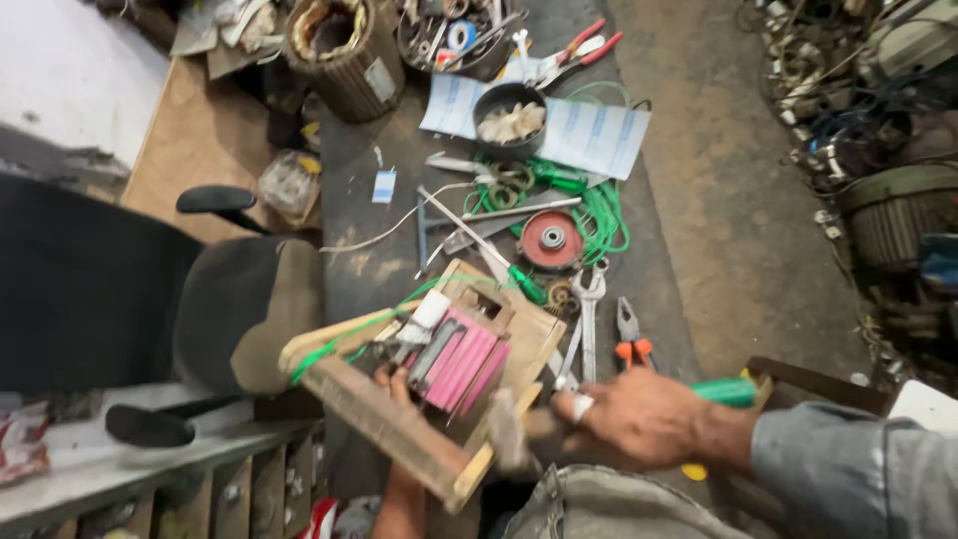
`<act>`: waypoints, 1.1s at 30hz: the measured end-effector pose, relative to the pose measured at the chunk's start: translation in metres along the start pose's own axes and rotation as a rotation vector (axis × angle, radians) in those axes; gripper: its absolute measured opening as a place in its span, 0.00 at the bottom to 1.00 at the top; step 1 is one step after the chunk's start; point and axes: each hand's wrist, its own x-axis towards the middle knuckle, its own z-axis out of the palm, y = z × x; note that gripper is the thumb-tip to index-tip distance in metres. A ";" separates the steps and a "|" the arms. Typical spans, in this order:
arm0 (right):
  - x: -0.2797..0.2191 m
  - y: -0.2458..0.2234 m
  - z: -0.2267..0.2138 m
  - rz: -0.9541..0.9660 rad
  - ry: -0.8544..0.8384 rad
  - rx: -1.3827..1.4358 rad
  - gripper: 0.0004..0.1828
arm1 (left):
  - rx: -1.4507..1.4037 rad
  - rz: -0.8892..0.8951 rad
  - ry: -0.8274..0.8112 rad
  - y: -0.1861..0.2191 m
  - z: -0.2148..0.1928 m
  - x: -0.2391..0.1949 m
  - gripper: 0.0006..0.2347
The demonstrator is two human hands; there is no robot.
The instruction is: The person uses a hammer to tap a wooden jig holding a motor stator, then removes the stator and handles a rotor assembly. They use a screwdriver to adjust a gear on the rotor and inspect the components on a cluttered workbench.
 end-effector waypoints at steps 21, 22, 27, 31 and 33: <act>0.038 0.016 -0.014 0.203 -0.124 -0.045 0.21 | 0.595 0.654 -0.018 0.025 -0.009 -0.018 0.06; 0.035 0.014 -0.018 0.104 -0.083 -0.047 0.21 | 0.524 0.674 -0.020 0.028 -0.001 -0.015 0.09; 0.047 0.022 -0.037 -0.144 0.051 -0.138 0.18 | 0.157 0.139 0.036 0.037 0.001 -0.007 0.12; 0.049 0.044 -0.057 0.429 0.063 -0.154 0.18 | 0.453 0.605 -0.005 0.040 -0.001 -0.001 0.14; 0.037 0.046 -0.053 0.181 0.182 -0.091 0.18 | 0.454 0.585 -0.026 0.034 -0.001 -0.006 0.14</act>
